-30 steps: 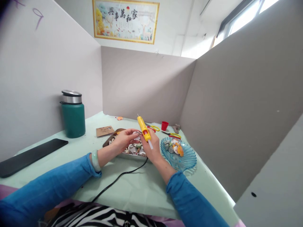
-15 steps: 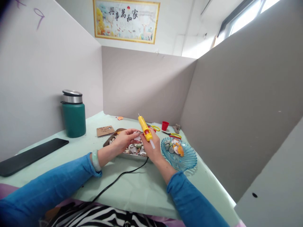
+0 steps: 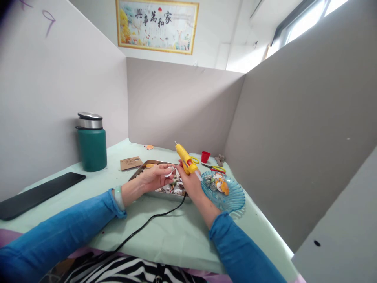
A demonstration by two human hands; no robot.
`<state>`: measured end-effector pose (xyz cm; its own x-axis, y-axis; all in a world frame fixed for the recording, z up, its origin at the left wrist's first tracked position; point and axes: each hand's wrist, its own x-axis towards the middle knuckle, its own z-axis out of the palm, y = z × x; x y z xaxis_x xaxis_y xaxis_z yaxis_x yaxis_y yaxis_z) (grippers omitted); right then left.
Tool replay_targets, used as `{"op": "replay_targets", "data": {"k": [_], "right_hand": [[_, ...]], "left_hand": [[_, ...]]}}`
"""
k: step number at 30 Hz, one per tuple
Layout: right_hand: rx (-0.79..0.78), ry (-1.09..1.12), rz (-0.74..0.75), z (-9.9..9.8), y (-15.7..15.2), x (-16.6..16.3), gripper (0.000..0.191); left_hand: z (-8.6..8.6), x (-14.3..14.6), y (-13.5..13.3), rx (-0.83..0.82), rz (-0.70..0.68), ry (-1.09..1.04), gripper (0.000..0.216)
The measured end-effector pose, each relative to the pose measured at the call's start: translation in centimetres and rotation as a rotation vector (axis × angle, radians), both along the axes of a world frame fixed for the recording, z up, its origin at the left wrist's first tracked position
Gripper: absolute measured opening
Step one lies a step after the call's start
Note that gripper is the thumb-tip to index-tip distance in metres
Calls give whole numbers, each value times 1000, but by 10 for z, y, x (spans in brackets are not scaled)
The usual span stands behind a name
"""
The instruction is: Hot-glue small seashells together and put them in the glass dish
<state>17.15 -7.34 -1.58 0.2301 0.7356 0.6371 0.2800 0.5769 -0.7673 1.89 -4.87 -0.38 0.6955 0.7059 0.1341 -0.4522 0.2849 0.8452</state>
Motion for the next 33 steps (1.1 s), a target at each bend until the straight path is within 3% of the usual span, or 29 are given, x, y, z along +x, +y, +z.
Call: {"op": "replay_targets", "data": {"k": [5,12,17,23,29,33], "right_hand": [[70,-78,175,-1,0,5,29],[50,-142,306,2,-3,9,24],[21,-66,391,5,-3,8,28],[-6,-144,482,9,-4,14,25],[-41,-108,506,7,-2,13,31],[-42,-80,444,6,-1,9,31]], "left_hand": [[0,-2,0,-25,-54,-13,15],[1,-6,3,-110,-13,75,12],[1,-12,6,-96,-121,134,17],[0,-14,8,-81,-254,111,20],[0,-13,9,-123,-227,89,23],[0,-12,8,-59,-198,102,26]]}}
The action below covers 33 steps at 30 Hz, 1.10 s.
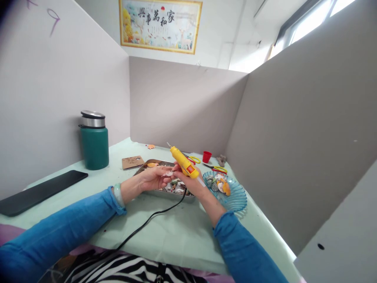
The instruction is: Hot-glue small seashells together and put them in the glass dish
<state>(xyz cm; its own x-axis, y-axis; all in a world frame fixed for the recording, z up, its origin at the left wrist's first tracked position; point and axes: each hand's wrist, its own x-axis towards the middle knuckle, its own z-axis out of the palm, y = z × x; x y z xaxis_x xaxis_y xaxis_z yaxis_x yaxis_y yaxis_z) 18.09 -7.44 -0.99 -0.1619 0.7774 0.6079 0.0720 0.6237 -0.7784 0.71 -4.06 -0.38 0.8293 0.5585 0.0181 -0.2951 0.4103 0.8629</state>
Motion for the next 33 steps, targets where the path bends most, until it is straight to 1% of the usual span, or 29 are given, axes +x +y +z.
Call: {"op": "replay_targets", "data": {"k": [4,7,9,10,12,14,17,21,26,29,33], "right_hand": [[-55,1,-43,-1,2,-2,28],[-70,-9,-114,-3,7,-1,27],[-67,-14,-179,-5,11,1,30],[-65,-15,-205,-6,13,2,32],[-66,-14,-233,-7,15,4,35],[-76,-13,-234,-8,16,6,36],[-97,-2,-200,-8,14,7,36],[-116,31,-153,-9,14,8,33],[-86,24,-201,-12,17,8,32],[-74,-28,-214,-13,18,7,30],[-32,-120,-319,-14,20,6,23]], "left_hand": [[4,3,-3,144,101,110,26],[7,5,-5,277,282,203,39],[5,5,-5,408,397,252,42],[4,5,-4,478,428,271,40],[0,6,-2,592,445,298,37],[-3,6,0,645,456,311,36],[-5,7,2,636,476,297,36],[-5,5,3,576,445,276,34],[-7,4,5,545,399,245,32],[-7,6,4,549,424,258,35],[-7,9,1,554,439,265,45]]}}
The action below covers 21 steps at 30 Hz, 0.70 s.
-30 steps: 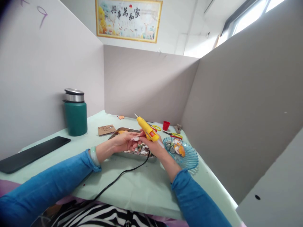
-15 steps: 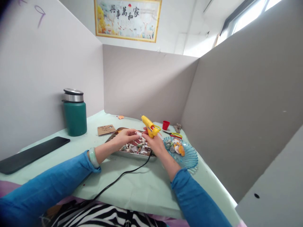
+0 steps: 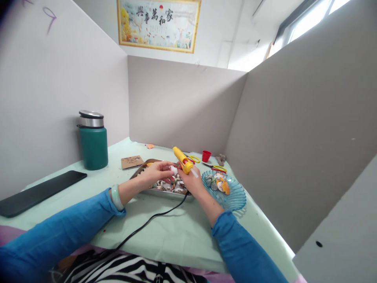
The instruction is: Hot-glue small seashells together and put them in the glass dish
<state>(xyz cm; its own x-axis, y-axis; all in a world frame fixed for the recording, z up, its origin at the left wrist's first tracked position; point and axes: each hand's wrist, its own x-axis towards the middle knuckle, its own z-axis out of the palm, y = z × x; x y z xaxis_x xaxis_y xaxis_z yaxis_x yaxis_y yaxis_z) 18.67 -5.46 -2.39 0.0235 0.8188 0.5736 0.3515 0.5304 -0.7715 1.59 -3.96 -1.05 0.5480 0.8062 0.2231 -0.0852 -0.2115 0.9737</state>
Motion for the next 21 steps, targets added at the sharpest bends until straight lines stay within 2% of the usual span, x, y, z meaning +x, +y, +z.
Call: {"op": "replay_targets", "data": {"k": [5,10,15,21], "right_hand": [[53,-19,-27,0,-1,-1,19],[29,-20,15,2,-4,0,13],[15,28,67,0,-2,-1,12],[117,-47,-8,0,-11,-5,18]], "left_hand": [[-2,0,1,18,6,10,44],[-2,-3,2,-11,41,2,42],[-2,-4,2,28,47,5,40],[0,-4,1,45,9,9,38]]}}
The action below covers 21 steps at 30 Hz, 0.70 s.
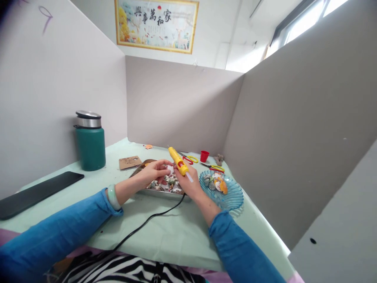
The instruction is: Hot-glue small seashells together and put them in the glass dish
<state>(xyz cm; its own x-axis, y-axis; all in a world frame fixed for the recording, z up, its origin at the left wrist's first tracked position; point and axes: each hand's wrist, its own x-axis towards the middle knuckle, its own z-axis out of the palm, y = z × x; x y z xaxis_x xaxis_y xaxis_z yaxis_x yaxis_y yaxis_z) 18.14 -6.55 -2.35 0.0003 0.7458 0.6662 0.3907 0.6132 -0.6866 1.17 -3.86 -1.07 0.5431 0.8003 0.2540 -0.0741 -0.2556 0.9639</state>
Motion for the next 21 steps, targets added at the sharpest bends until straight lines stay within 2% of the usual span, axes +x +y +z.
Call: {"op": "replay_targets", "data": {"k": [4,6,13,21], "right_hand": [[127,-136,-36,3,-8,-2,16],[129,-136,-27,3,-7,-2,15],[-86,54,57,-1,6,0,24],[-151,134,98,4,2,1,32]], "left_hand": [[2,1,-1,39,70,50,33],[2,1,-1,41,81,56,32],[0,1,0,8,21,13,35],[4,-2,-4,13,-17,18,38]]}}
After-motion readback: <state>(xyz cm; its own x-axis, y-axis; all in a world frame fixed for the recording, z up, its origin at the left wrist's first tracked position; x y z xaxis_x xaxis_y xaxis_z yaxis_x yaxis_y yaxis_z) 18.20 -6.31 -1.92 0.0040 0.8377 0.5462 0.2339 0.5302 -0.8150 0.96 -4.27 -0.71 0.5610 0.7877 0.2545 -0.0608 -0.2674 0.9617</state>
